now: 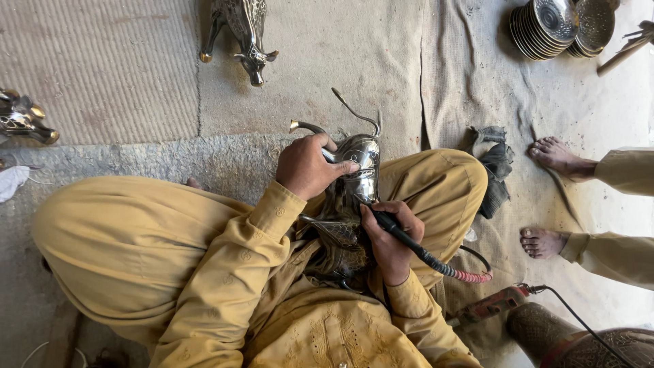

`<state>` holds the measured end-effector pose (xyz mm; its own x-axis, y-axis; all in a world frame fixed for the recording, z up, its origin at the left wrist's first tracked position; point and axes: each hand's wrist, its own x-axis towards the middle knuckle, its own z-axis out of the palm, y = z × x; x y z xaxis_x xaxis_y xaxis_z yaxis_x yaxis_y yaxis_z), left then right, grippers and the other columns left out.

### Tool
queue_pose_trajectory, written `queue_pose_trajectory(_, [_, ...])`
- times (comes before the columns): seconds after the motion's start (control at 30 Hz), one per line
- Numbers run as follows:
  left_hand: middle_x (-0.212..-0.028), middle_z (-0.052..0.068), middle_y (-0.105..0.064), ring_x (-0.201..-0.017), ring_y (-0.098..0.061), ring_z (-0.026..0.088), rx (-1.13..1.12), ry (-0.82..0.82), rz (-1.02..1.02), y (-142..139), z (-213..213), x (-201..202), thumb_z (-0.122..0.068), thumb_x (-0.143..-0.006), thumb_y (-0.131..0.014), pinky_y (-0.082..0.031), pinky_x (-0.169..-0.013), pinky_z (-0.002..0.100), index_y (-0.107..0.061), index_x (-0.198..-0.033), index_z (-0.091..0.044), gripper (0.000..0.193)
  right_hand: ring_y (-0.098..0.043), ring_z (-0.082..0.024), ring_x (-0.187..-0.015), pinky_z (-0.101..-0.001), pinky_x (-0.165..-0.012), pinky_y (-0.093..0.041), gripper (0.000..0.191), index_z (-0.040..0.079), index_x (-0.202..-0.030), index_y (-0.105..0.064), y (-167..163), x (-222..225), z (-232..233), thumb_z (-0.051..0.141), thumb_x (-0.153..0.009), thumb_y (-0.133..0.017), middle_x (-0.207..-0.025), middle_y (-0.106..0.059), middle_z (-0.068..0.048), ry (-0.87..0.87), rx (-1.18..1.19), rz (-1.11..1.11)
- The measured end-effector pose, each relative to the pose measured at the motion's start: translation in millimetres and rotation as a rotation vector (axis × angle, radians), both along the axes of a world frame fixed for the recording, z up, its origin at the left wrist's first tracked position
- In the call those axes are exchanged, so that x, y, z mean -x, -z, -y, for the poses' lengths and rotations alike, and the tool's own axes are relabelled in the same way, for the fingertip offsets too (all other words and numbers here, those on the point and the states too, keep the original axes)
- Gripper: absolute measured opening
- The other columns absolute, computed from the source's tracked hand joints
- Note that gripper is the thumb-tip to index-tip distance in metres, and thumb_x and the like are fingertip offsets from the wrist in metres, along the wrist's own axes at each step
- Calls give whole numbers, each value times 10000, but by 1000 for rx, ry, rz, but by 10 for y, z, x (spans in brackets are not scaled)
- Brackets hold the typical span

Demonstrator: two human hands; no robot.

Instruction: The person sits cross-legged on the floor holding a silver metal bull figurine against their body. They use a hand engraving tool to carve decorative patterns into the figurine's surface, steadying and rotating the figure with their other hand as they work on different areas.

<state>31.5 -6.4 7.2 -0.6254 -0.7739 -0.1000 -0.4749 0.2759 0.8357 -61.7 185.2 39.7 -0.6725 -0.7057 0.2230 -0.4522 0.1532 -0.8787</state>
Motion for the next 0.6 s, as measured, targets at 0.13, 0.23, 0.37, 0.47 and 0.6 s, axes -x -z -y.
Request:
queue_pose_trajectory(0.13, [-832,130,-761,-759,-750,288,-8,1,-6,0,5,-2,-542,-668,-904,-576,-684,410,-733,-926,-60,573,-611,-40,-632,-196,-581,-471,166,13,-874,-690,-43,-20,21,35,-823,-847,-740,-701,-20,-37,1,-53])
queue_pose_trajectory(0.23, [-828,130,-763,-767,-751,290,6,-3,-16,-1,12,7,-542,-672,-906,-576,-695,412,-736,-921,-59,569,-616,-41,-635,-198,-587,-478,156,16,-873,-700,-77,-25,35,36,-816,-844,-741,-694,-17,-64,1,-56])
queue_pose_trajectory(0.37, [-831,132,-763,-768,-754,289,-7,2,-16,3,21,6,-536,-673,-908,-579,-694,410,-736,-926,-58,567,-565,-50,-606,-216,-571,-444,153,16,-853,-704,-111,-26,40,33,-803,-848,-691,-638,-16,-84,-21,-62])
queue_pose_trajectory(0.47, [-829,138,-761,-763,-752,292,-3,4,-10,7,2,-5,-536,-664,-914,-577,-689,411,-740,-918,-56,570,-531,-55,-579,-227,-553,-416,151,19,-838,-706,-141,-31,7,35,-795,-849,-655,-602,-14,-95,-51,-63])
queue_pose_trajectory(0.6, [-825,133,-766,-757,-753,290,-3,6,-31,3,7,-12,-532,-669,-905,-577,-687,408,-738,-918,-56,563,-558,-46,-582,-221,-554,-434,149,26,-831,-696,-154,-14,11,41,-796,-840,-669,-630,-3,-125,-31,-62])
